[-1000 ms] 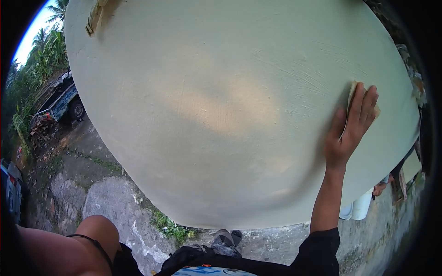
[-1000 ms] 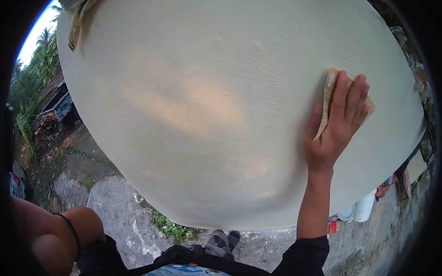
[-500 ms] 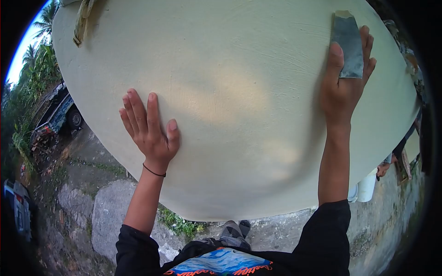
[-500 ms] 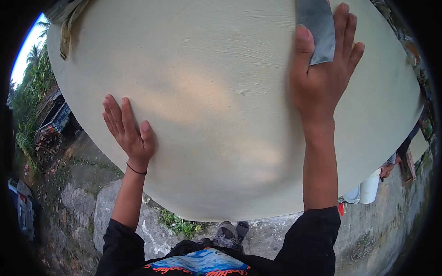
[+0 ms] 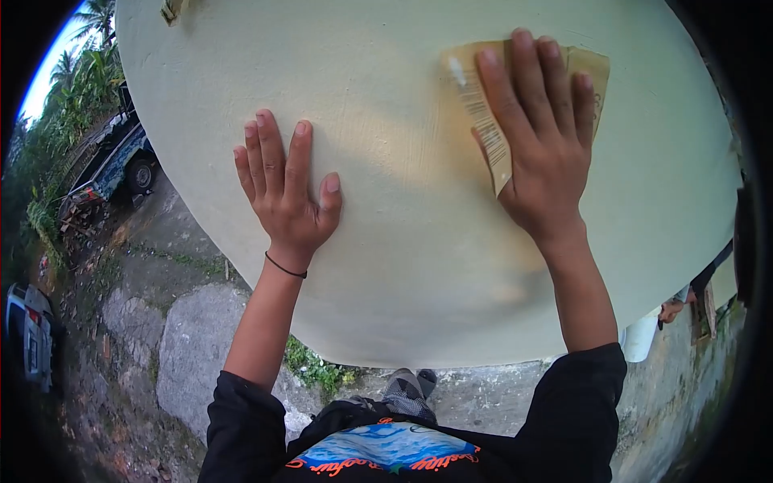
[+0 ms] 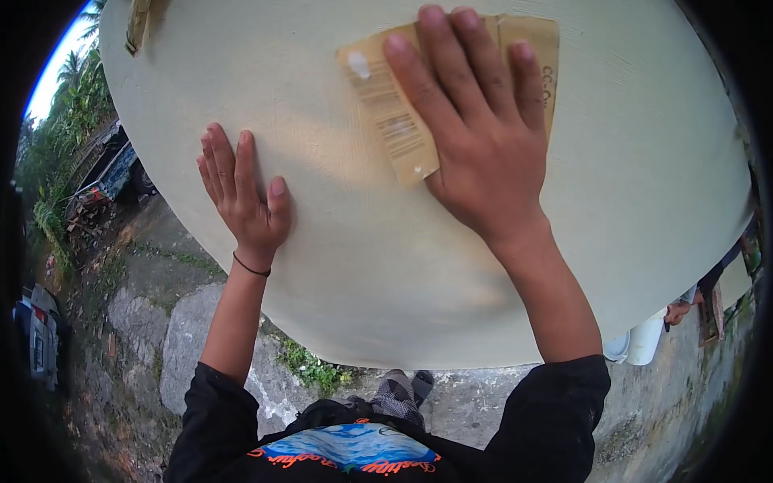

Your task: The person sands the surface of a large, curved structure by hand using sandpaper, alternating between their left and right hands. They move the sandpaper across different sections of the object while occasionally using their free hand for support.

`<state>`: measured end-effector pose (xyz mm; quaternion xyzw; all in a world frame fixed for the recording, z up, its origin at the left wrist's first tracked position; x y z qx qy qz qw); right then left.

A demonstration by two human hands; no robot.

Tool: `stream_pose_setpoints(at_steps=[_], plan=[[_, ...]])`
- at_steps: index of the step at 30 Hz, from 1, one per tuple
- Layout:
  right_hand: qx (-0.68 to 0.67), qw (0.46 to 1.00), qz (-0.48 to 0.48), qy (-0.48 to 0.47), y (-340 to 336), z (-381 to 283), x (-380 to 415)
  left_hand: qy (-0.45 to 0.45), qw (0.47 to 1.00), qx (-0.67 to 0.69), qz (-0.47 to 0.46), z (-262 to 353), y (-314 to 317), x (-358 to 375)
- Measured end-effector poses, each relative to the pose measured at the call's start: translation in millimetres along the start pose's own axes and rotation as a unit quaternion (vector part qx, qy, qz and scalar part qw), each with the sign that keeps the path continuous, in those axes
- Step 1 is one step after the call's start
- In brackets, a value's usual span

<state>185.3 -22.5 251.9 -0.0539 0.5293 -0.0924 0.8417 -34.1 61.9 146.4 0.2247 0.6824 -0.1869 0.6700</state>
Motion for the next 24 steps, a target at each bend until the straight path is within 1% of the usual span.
stream_pose_setpoints(at_steps=[1,2,4,6,7,8,9,10,11,12,13,14,16,18,19,21,22,23,24], plan=[[-0.040,0.998,-0.019,-0.048,6,-18,17,0.016,1.000,-0.010,-0.013,0,-2,-1],[-0.049,0.997,-0.015,-0.052,7,-16,20,0.014,1.000,-0.020,-0.013,-1,-3,-2],[0.011,0.995,-0.032,-0.096,1,11,23,0.014,1.000,-0.008,-0.015,0,-4,-2],[-0.034,0.990,0.135,-0.038,1,70,-2,0.009,1.000,-0.013,-0.020,-1,-2,-1],[-0.141,0.974,0.088,0.151,-3,100,-6,0.011,1.000,-0.010,-0.016,-2,-2,-1],[-0.196,0.949,0.055,0.242,-1,105,-8,0.016,1.000,-0.005,-0.012,-2,-2,-1],[-0.241,0.911,0.030,0.334,0,109,-9,0.013,1.000,-0.003,-0.009,-2,-2,0],[-0.134,0.971,0.108,0.166,0,90,-18,0.011,1.000,-0.005,-0.012,-2,-2,0],[-0.021,0.983,0.183,-0.009,0,63,-24,0.009,1.000,-0.005,-0.012,-3,-2,0],[0.039,0.998,0.048,-0.013,-1,27,-10,0.006,1.000,-0.003,-0.013,-3,-3,1],[0.033,0.998,-0.023,-0.043,5,2,10,0.005,1.000,-0.005,-0.014,-2,-4,2],[0.006,0.995,-0.037,-0.093,10,-9,27,0.007,1.000,-0.003,-0.010,-2,-4,2],[0.015,0.991,-0.054,-0.118,-1,13,21,0.012,1.000,-0.001,-0.003,-3,-3,0],[-0.050,0.992,0.098,-0.059,-4,56,-1,0.013,1.000,0.006,0.002,-2,-4,1],[-0.038,0.988,0.143,-0.045,-5,73,-9,0.011,1.000,0.007,-0.002,-1,-4,2],[-0.054,0.985,0.159,0.024,0,81,-8,0.009,1.000,0.003,-0.001,-2,-3,2],[-0.045,0.975,0.217,0.017,5,59,-10,0.009,1.000,0.005,-0.006,-2,-2,1],[-0.001,0.988,0.150,0.041,10,27,1,0.001,1.000,0.009,0.004,-2,0,2],[0.086,0.995,-0.023,0.044,8,-12,20,-0.006,1.000,0.014,0.013,-2,-1,2]])
Point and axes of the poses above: each hand's wrist, its own x-axis away from the middle knuckle, its own y-axis out of the palm, z = x × y, the point moved 2 cm from there along -x, towards the middle knuckle, and after that the axes turned 3 degrees about z, right-handed, at the moved point
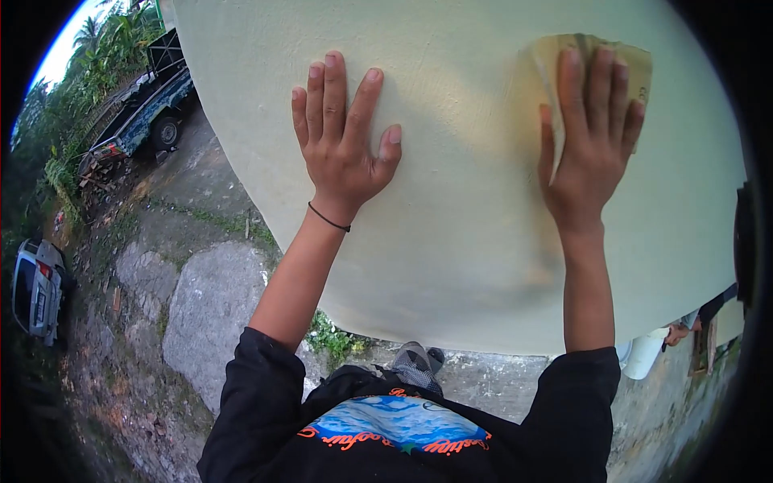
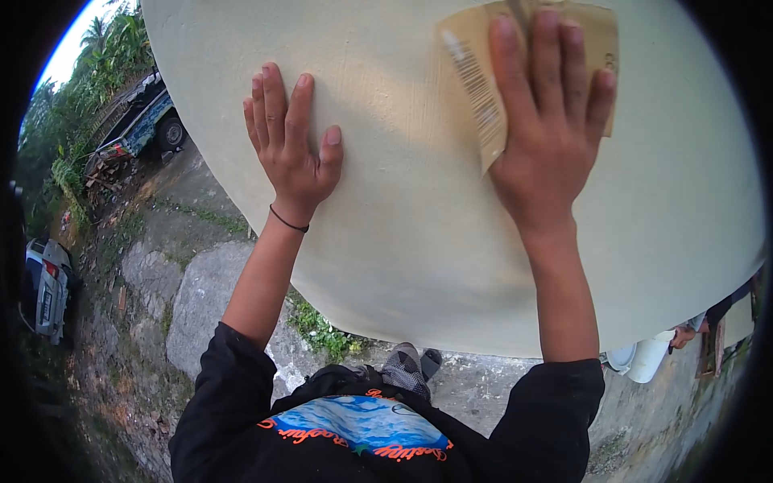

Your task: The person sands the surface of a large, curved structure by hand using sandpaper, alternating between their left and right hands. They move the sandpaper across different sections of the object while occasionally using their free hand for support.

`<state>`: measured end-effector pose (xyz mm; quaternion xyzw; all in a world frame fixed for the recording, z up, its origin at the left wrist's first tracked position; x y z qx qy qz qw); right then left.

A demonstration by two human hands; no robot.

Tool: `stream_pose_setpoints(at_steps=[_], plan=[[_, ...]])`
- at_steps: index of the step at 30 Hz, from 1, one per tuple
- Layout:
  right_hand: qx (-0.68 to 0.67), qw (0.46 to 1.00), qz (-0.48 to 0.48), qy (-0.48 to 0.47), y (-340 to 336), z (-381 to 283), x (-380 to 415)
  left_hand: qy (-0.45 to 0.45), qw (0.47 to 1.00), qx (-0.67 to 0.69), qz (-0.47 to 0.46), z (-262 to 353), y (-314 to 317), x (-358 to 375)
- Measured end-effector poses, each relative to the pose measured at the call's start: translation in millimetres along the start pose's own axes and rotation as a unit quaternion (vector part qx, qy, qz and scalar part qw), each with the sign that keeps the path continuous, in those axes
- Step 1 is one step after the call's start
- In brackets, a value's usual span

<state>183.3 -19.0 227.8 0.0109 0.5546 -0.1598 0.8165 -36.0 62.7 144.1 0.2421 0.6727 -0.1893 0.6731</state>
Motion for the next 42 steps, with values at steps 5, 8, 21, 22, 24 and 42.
stream_pose_setpoints(at_steps=[5,8,21,22,24,42], plan=[[-0.471,0.811,-0.307,-0.162,-9,-99,144,-0.101,0.992,0.049,-0.056,15,-19,31],[-0.676,0.648,-0.348,0.040,-24,-109,197,-0.334,0.893,0.275,-0.122,44,-64,74],[-0.686,0.224,-0.305,0.622,-61,-93,261,-0.692,0.543,0.369,-0.302,124,-136,160],[-0.684,0.237,-0.333,0.604,-60,-93,265,-0.694,0.542,0.365,-0.302,122,-140,165],[-0.692,0.229,-0.329,0.600,-65,-93,263,-0.694,0.549,0.343,-0.316,116,-145,179],[-0.592,0.284,-0.247,0.712,-61,-76,279,-0.692,0.534,0.345,-0.342,123,-157,220]])
Point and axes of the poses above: each hand's wrist, its own x-axis away from the middle knuckle, its own y-axis out of the palm, z = x × y, the point moved 2 cm from there along -x, towards the middle knuckle, and after that the axes turned 3 degrees about z, right-handed, at the moved point
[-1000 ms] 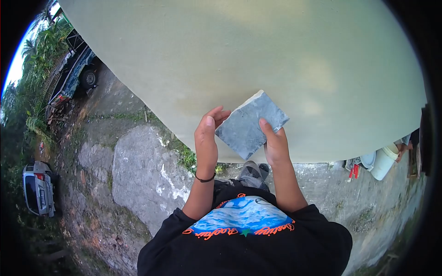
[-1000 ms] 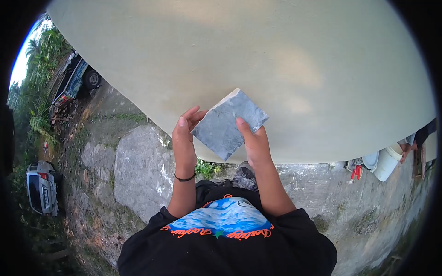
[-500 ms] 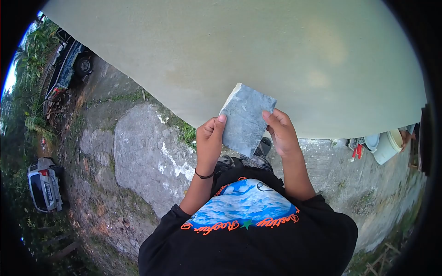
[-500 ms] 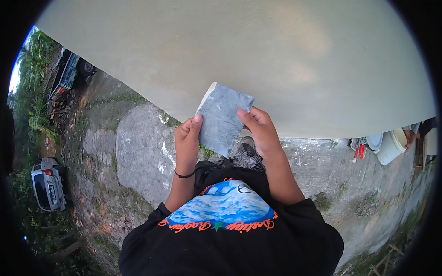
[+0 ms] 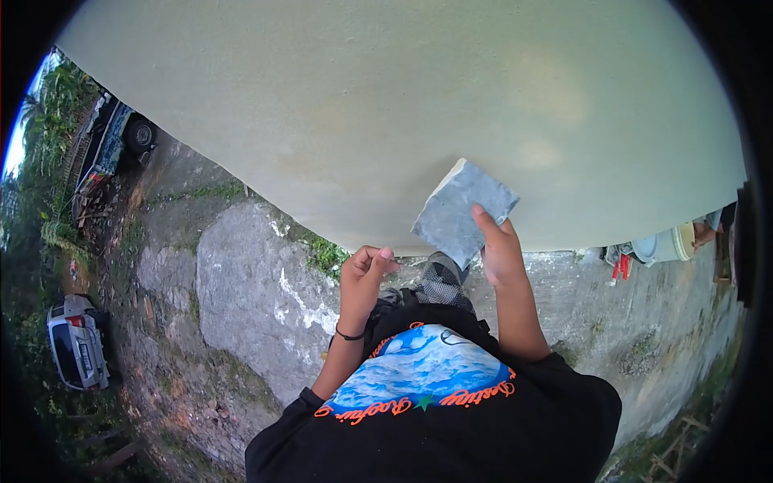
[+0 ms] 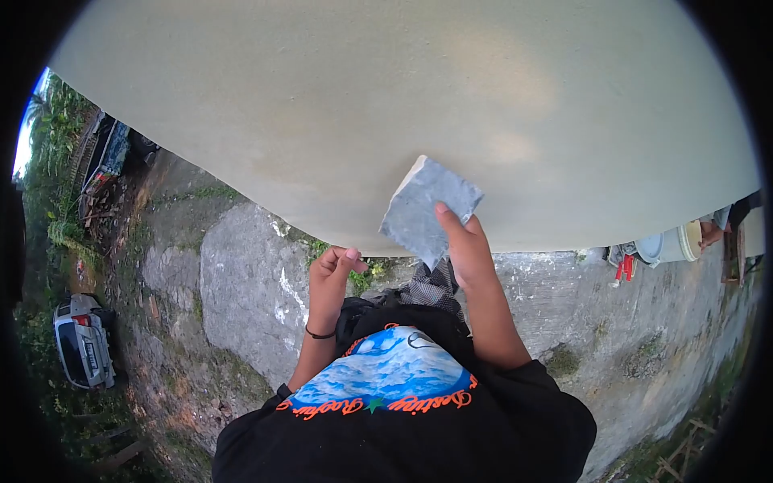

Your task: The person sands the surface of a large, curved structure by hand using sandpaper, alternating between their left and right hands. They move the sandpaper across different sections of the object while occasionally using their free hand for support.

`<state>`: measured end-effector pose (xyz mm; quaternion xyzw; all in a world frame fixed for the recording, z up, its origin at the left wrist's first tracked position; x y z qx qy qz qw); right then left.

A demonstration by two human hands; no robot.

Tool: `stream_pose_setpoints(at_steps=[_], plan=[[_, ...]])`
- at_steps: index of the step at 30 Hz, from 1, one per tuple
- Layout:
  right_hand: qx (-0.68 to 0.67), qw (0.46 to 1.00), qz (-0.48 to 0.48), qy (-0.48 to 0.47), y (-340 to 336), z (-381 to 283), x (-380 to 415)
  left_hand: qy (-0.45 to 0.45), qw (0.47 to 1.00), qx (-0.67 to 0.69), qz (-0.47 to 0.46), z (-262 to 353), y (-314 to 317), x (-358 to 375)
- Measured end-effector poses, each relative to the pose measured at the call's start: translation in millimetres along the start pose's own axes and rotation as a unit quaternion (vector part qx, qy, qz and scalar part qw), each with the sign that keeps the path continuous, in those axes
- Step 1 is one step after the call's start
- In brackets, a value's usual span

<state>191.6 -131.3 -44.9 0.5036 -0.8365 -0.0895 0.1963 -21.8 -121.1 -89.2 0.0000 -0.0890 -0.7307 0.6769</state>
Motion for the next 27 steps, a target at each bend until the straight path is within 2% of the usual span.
stream_pose_setpoints(at_steps=[2,4,5,7,8,9,11,12,13,14,15,16,18,19,21,23,25,27], plan=[[-0.067,0.967,0.160,-0.185,-21,-37,-5,-0.004,0.999,0.022,0.028,0,-6,0],[-0.125,0.877,0.275,-0.375,-38,-78,-3,0.002,1.000,0.006,0.030,3,-14,-6],[-0.129,0.834,0.372,-0.387,-33,-100,6,0.038,0.997,0.010,0.071,1,-17,-11],[-0.131,0.777,0.468,-0.400,-35,-116,2,0.110,0.984,-0.020,0.141,13,-17,-24],[-0.074,0.744,0.449,-0.490,-43,-114,-7,0.142,0.973,-0.055,0.172,21,-18,-28],[-0.015,0.702,0.423,-0.573,-48,-109,-15,0.138,0.974,-0.056,0.170,26,-19,-36],[0.092,0.726,0.329,-0.596,-40,-81,-40,0.303,0.900,-0.157,0.270,45,-19,-54],[0.307,0.658,0.283,-0.627,-17,-87,-38,0.350,0.862,-0.211,0.298,63,-15,-61],[0.373,0.683,0.224,-0.587,-12,-67,-50,0.396,0.819,-0.262,0.322,84,-8,-68],[0.429,0.673,0.215,-0.563,-7,-46,-62,0.441,0.785,-0.269,0.342,102,-2,-78],[0.438,0.658,0.236,-0.565,-2,-39,-70,0.486,0.748,-0.271,0.361,115,6,-91],[0.436,0.648,0.248,-0.572,-4,-53,-80,0.496,0.750,-0.257,0.355,121,13,-108],[0.405,0.595,0.352,-0.598,-9,-91,-94,0.526,0.720,-0.279,0.355,128,27,-134],[0.360,0.606,0.365,-0.608,-11,-126,-94,0.536,0.663,-0.328,0.406,121,34,-148],[0.281,0.630,0.362,-0.627,-18,-209,-88,0.541,0.651,-0.332,0.417,120,37,-153],[0.258,0.646,0.351,-0.628,-21,-235,-84,0.546,0.629,-0.351,0.428,118,36,-154],[0.302,0.608,0.352,-0.645,-11,-224,-80,0.542,0.637,-0.350,0.421,117,35,-151],[0.377,0.560,0.328,-0.661,-1,-151,-91,0.554,0.638,-0.330,0.422,118,36,-158]])
Point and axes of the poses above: each hand's wrist, its own x-axis away from the middle knuckle, its own y-axis out of the palm, z = x × y, the point moved 2 cm from there along -x, towards the middle knuckle, and after that the axes turned 3 degrees about z, right-handed, at the moved point
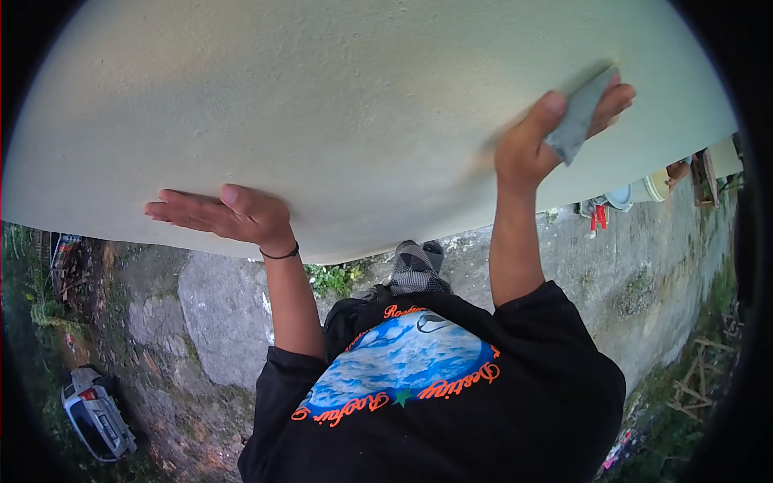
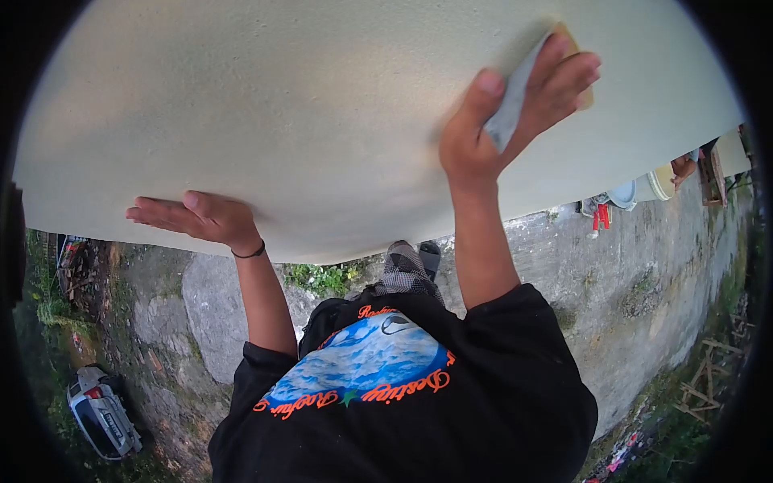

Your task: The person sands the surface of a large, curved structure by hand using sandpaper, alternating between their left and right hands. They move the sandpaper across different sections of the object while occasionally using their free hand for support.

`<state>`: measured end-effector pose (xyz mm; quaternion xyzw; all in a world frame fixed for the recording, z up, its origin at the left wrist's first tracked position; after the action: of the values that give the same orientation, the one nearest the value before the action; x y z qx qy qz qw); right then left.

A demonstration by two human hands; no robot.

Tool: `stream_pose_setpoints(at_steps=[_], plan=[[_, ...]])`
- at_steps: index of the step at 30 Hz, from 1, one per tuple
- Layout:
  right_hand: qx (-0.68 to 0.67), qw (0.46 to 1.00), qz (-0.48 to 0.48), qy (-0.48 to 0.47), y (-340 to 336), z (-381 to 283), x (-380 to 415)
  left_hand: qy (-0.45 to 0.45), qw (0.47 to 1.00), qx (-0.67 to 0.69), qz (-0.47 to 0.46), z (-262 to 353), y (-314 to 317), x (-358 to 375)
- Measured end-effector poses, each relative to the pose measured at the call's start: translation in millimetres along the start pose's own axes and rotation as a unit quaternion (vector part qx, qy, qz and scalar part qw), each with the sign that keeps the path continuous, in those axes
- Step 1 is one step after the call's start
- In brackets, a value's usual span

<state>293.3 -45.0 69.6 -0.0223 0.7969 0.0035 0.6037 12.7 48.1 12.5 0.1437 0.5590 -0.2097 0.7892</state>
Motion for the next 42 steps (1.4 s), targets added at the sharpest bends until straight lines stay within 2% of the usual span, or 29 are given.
stream_pose_setpoints(at_steps=[1,2,5,6,7,8,9,10,12,13,15,16,18,20,21,25,26,27,28,30,32,33,34,36,38,39,41,42], plan=[[0.055,0.997,-0.034,-0.039,2,-10,49,0.016,1.000,-0.008,0.007,-3,-1,1],[0.059,0.994,-0.027,-0.090,6,-12,85,0.033,0.999,-0.015,0.012,-5,-2,3],[0.021,0.997,-0.034,-0.067,0,17,69,0.039,0.999,-0.009,0.013,-5,-3,2],[0.062,0.997,-0.027,-0.037,-9,20,26,0.041,0.999,-0.009,-0.002,-5,-3,1],[-0.074,0.990,-0.033,0.117,-15,28,-17,0.036,0.999,-0.004,0.005,-3,-3,1],[-0.206,0.941,-0.034,0.266,-17,34,-46,0.031,0.999,0.001,0.013,-3,-4,1],[-0.202,0.941,-0.034,0.268,-17,30,-64,0.031,0.999,0.004,0.009,-5,-3,2],[-0.130,0.959,0.000,0.252,-17,24,-77,0.032,0.999,-0.004,0.014,-6,-1,3],[-0.020,0.993,0.016,0.118,-9,3,-61,0.032,0.999,-0.014,0.017,-7,-3,5],[0.015,1.000,0.001,-0.001,-1,-10,-26,0.033,0.999,-0.015,0.015,-7,-4,5],[0.086,0.983,-0.076,-0.146,6,-23,59,0.032,0.999,-0.015,0.019,-7,-2,3],[0.083,0.982,-0.074,-0.150,5,-14,66,0.039,0.999,-0.006,0.013,-6,-2,3],[0.045,0.970,-0.087,-0.222,-3,13,66,0.047,0.999,-0.005,0.014,-8,-5,3],[-0.053,0.995,-0.004,-0.080,-5,24,4,0.050,0.999,-0.001,0.014,-7,-5,4],[-0.052,0.995,0.002,-0.085,-3,19,-17,0.048,0.999,0.003,0.020,-6,-4,4],[-0.122,0.990,0.074,-0.005,8,-17,-70,0.042,0.999,0.000,0.032,-3,-6,2],[-0.041,0.991,0.022,-0.127,10,-35,-55,0.045,0.999,0.004,0.029,-2,-6,1],[0.044,0.968,-0.026,-0.246,11,-43,-26,0.049,0.998,0.008,0.030,-2,-4,0],[0.066,0.949,-0.044,-0.304,12,-33,3,0.047,0.998,0.008,0.035,-2,-4,1],[0.100,0.924,-0.055,-0.364,5,-13,10,0.047,0.998,0.015,0.039,-7,-4,3],[0.028,0.986,-0.041,-0.161,-7,14,-16,0.056,0.997,0.016,0.041,-8,-4,4],[-0.127,0.988,0.062,-0.064,-3,24,-39,0.051,0.997,0.020,0.046,-8,-4,4],[-0.206,0.974,0.030,0.089,-7,30,-61,0.047,0.998,0.018,0.044,-7,-4,4],[-0.277,0.931,-0.001,0.236,-6,27,-84,0.046,0.998,0.017,0.043,-8,-3,5],[-0.108,0.994,0.026,0.008,5,-12,-82,0.046,0.998,0.020,0.048,-8,-5,4],[-0.010,0.991,0.053,-0.119,10,-31,-76,0.049,0.997,0.020,0.049,-7,-4,4],[0.066,0.976,-0.026,-0.207,12,-30,-21,0.052,0.997,0.028,0.054,-6,-4,3],[0.079,0.979,-0.049,-0.180,5,-17,-7,0.055,0.997,0.021,0.048,-6,-5,3]])
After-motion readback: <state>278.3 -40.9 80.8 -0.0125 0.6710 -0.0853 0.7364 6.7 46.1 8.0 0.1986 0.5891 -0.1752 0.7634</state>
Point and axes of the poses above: each hand's wrist, its own x-axis away from the middle knuckle, its own y-axis out of the palm, z = x × y, the point moved 2 cm from there along -x, towards the middle knuckle, and after that the axes turned 3 degrees about z, right-handed, at the moved point
